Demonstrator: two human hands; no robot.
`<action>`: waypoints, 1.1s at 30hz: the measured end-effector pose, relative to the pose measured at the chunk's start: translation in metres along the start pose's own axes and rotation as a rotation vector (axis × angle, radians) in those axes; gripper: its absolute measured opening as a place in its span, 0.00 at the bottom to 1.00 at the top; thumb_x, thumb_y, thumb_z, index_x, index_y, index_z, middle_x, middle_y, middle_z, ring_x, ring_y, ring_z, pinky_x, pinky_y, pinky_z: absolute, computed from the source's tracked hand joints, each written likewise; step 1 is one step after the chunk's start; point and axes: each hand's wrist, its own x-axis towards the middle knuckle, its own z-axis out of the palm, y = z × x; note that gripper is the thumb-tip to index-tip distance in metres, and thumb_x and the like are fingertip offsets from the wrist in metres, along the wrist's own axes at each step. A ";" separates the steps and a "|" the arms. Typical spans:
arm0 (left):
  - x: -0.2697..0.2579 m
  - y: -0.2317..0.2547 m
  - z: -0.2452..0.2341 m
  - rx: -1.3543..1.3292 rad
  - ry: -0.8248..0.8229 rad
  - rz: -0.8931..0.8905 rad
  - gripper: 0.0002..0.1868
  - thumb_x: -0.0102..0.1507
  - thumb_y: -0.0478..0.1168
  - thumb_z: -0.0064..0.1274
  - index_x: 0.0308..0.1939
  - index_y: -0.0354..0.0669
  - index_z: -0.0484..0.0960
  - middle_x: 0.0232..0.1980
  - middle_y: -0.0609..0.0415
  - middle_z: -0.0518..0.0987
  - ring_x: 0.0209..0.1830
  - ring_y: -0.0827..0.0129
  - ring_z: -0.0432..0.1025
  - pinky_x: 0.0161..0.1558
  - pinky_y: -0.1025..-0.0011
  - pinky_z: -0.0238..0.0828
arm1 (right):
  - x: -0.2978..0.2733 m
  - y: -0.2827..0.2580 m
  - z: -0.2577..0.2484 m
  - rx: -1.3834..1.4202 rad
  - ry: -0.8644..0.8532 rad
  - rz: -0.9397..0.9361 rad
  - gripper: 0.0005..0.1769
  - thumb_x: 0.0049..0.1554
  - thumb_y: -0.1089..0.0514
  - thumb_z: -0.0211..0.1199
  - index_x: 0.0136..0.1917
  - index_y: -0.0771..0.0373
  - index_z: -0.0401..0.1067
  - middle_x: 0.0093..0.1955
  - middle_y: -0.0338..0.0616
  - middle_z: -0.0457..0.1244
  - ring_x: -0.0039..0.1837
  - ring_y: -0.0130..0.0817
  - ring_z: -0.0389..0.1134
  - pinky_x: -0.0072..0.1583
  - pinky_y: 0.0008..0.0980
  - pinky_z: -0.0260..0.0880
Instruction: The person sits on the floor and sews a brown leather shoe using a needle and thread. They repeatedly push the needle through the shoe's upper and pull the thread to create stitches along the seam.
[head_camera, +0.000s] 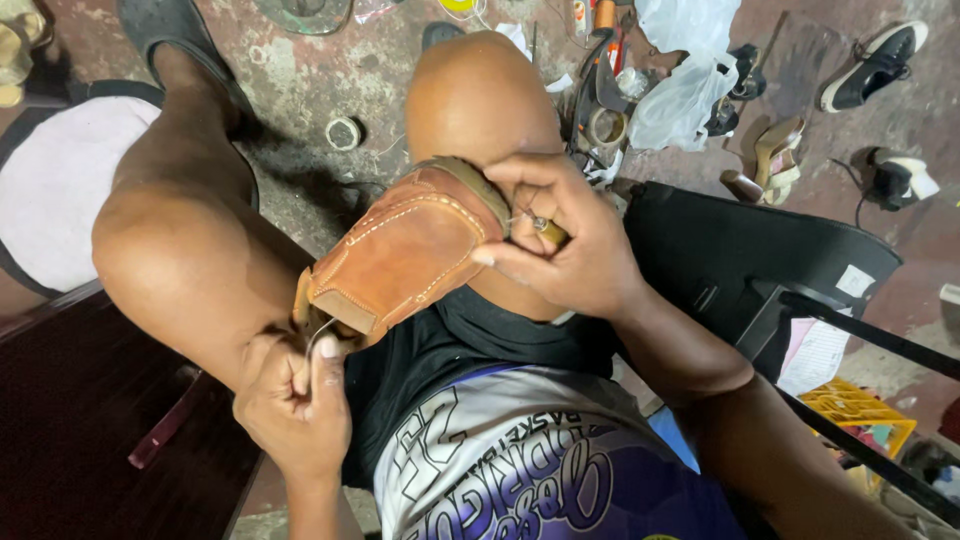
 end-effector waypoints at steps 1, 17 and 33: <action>0.000 0.001 0.003 -0.017 0.008 -0.011 0.26 0.69 0.35 0.59 0.24 0.36 0.58 0.29 0.50 0.64 0.29 0.67 0.57 0.32 0.70 0.52 | -0.002 -0.008 -0.005 -0.072 -0.031 0.016 0.43 0.56 0.64 0.77 0.76 0.65 0.55 0.35 0.32 0.53 0.37 0.18 0.52 0.41 0.20 0.54; -0.011 -0.010 0.018 -0.157 0.159 -0.020 0.25 0.73 0.29 0.51 0.24 0.37 0.57 0.52 0.44 0.80 0.36 0.75 0.68 0.37 0.78 0.61 | 0.003 -0.021 -0.015 -0.592 0.027 -0.256 0.47 0.53 0.40 0.80 0.75 0.59 0.60 0.54 0.47 0.71 0.41 0.36 0.71 0.48 0.35 0.75; 0.000 0.007 0.012 -0.203 -0.227 -0.123 0.09 0.72 0.35 0.48 0.53 0.31 0.75 0.40 0.54 0.68 0.35 0.77 0.67 0.37 0.79 0.73 | 0.015 -0.019 -0.004 -0.458 0.109 -0.319 0.43 0.43 0.45 0.84 0.63 0.67 0.69 0.57 0.52 0.70 0.47 0.33 0.74 0.49 0.30 0.77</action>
